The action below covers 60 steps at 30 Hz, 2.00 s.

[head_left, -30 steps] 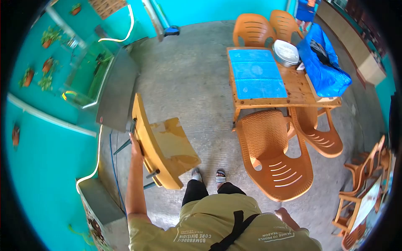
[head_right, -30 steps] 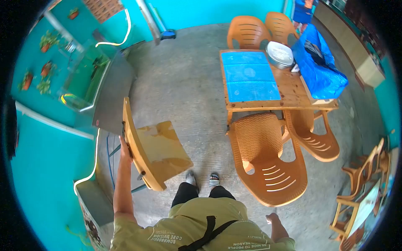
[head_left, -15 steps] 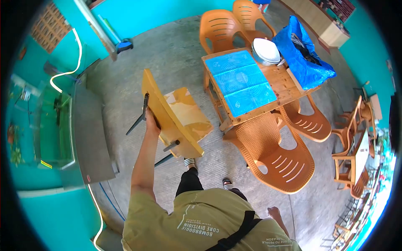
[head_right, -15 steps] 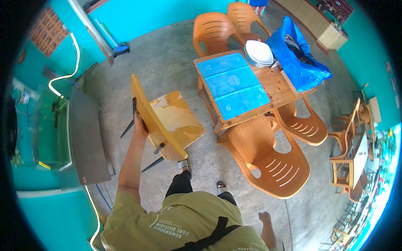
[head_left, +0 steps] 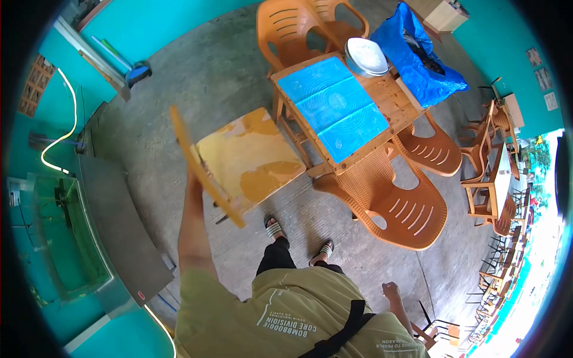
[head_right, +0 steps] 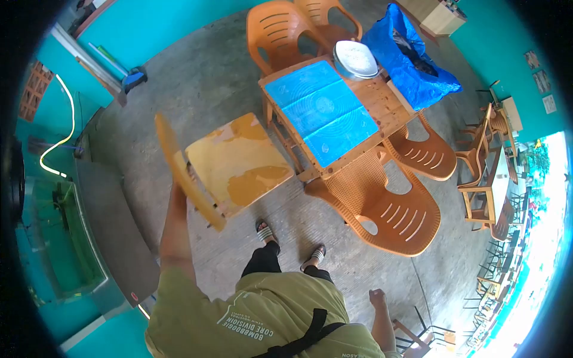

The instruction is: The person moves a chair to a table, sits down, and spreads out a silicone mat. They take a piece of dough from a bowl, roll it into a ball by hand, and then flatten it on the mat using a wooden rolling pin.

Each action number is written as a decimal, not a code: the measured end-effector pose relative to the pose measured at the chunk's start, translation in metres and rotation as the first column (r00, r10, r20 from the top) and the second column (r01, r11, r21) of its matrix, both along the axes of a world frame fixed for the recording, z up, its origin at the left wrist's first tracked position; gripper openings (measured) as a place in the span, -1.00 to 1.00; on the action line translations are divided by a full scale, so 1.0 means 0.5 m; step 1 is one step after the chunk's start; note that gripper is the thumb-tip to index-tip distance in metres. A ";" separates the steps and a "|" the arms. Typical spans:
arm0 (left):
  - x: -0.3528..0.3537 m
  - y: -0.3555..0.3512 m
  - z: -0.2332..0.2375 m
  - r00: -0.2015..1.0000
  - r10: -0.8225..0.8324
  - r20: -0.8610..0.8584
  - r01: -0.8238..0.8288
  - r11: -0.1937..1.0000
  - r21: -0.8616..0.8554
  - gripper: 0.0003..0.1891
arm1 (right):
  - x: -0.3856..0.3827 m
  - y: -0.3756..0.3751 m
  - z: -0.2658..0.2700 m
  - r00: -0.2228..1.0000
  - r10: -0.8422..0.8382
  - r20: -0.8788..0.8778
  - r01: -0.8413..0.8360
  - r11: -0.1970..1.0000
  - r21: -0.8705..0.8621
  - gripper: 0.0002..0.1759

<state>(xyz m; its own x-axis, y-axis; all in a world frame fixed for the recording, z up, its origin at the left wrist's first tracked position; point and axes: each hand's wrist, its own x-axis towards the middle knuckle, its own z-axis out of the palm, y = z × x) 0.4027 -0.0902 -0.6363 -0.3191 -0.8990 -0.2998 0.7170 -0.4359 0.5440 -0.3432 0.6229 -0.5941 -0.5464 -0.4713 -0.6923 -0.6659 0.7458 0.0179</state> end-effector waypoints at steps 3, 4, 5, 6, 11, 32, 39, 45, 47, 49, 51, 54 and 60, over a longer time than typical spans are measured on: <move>0.061 0.037 0.021 0.994 0.088 0.058 -0.089 0.996 0.009 -0.43 | 0.034 -0.069 0.013 0.998 -0.056 0.001 0.055 0.985 0.162 -0.44; 0.087 0.059 0.018 0.993 0.110 0.054 -0.111 0.994 0.014 -0.44 | 0.045 -0.086 0.018 0.990 -0.141 -0.007 0.141 0.978 0.152 -0.41; 0.112 0.081 0.010 0.991 0.126 0.047 -0.127 0.992 0.015 -0.44 | 0.065 -0.120 0.013 0.985 -0.173 -0.027 0.175 0.978 0.112 -0.41; 0.145 0.115 -0.004 0.987 0.156 0.042 -0.157 0.987 0.026 -0.45 | 0.068 -0.141 0.014 0.998 -0.038 -0.048 0.041 0.997 0.064 -0.50; 0.253 0.291 -0.092 0.957 0.289 -0.003 -0.287 0.952 0.106 -0.48 | 0.062 -0.322 0.076 0.974 0.184 -0.130 -0.184 0.983 0.009 -0.50; 0.543 0.550 -0.015 0.573 0.472 0.670 -0.723 0.676 0.142 -0.36 | 0.212 -0.879 0.237 0.924 0.381 -0.009 -0.379 0.917 -0.126 -0.44; 0.429 0.457 0.099 -0.456 0.063 0.888 -0.453 0.842 -0.293 -0.39 | 0.109 -0.876 0.124 0.917 0.394 -0.052 -0.395 0.887 -0.241 -0.47; 0.271 0.404 0.148 -0.474 -0.421 0.774 -0.726 0.684 -0.072 -0.27 | 0.028 -0.908 0.072 0.970 0.243 -0.007 -0.232 0.921 -0.314 -0.42; 0.243 0.395 0.178 -0.485 -0.384 0.786 -0.725 0.679 -0.116 -0.23 | -0.008 -0.910 0.072 0.986 0.162 0.042 -0.148 0.961 -0.235 -0.44; 0.226 0.401 0.195 -0.448 -0.417 0.790 -0.766 0.635 -0.099 -0.23 | -0.033 -0.892 0.066 0.991 0.125 0.038 -0.114 0.971 -0.211 -0.45; 0.235 0.417 0.197 -0.483 -0.381 0.789 -0.733 0.668 -0.126 -0.23 | -0.051 -0.867 0.068 0.995 0.098 0.030 -0.090 0.979 -0.183 -0.45; 0.248 0.421 0.185 -0.521 -0.362 0.773 -0.692 0.710 -0.134 -0.23 | -0.073 -0.822 0.089 0.998 0.052 -0.024 -0.055 0.977 -0.208 -0.47; 0.240 0.400 0.173 -0.609 -0.318 0.727 -0.615 0.768 -0.180 -0.29 | -0.145 -0.751 0.049 0.991 0.056 -0.121 -0.074 0.986 -0.149 -0.45</move>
